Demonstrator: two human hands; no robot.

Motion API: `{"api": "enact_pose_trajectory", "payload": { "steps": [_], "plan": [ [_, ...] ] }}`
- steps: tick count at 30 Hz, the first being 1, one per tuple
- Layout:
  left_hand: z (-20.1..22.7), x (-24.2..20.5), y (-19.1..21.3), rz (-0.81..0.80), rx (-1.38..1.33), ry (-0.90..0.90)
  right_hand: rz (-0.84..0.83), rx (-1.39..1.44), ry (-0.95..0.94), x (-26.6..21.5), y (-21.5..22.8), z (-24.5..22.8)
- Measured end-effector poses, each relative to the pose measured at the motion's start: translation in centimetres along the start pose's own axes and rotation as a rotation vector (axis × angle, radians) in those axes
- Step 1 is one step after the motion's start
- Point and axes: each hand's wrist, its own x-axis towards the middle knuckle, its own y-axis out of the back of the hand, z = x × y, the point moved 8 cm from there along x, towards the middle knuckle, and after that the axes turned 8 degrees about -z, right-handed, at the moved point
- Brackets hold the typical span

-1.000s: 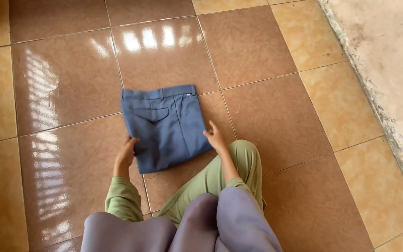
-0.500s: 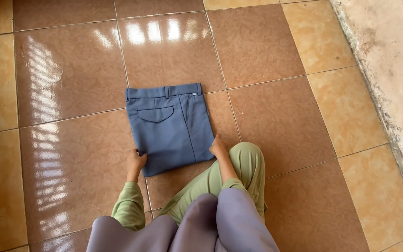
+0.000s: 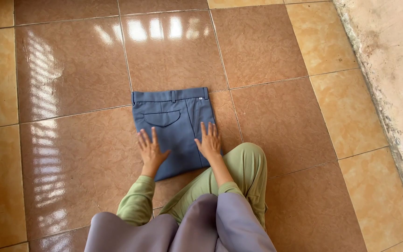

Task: A person sitting on the floor is unfolding and then neatly folding pairs of blue trousers.

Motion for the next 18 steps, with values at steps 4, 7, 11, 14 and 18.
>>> {"api": "enact_pose_trajectory", "payload": {
  "steps": [4, 7, 11, 14, 18],
  "plan": [
    [2.8, 1.4, -3.4, -0.008, -0.057, -0.144, -0.03, 0.144, 0.068, -1.1, 0.4, -3.1],
    [2.0, 2.0, -8.2, -0.147, 0.039, -0.078, -0.28, 0.092, 0.01, -0.7, -5.0, -1.8],
    [2.2, 2.1, -8.4, -0.093, 0.043, -0.043, -0.405, 0.131, -0.011, -0.2, -7.2, 0.0],
    [2.0, 2.4, -8.4, -0.046, 0.029, -0.037, -0.404, 0.148, 0.003, 0.0, -6.7, 0.0],
    [1.9, 2.6, -8.9, -0.044, 0.038, -0.038, -0.372, 0.178, 0.013, -0.4, -6.0, -0.3]
  ]
}}
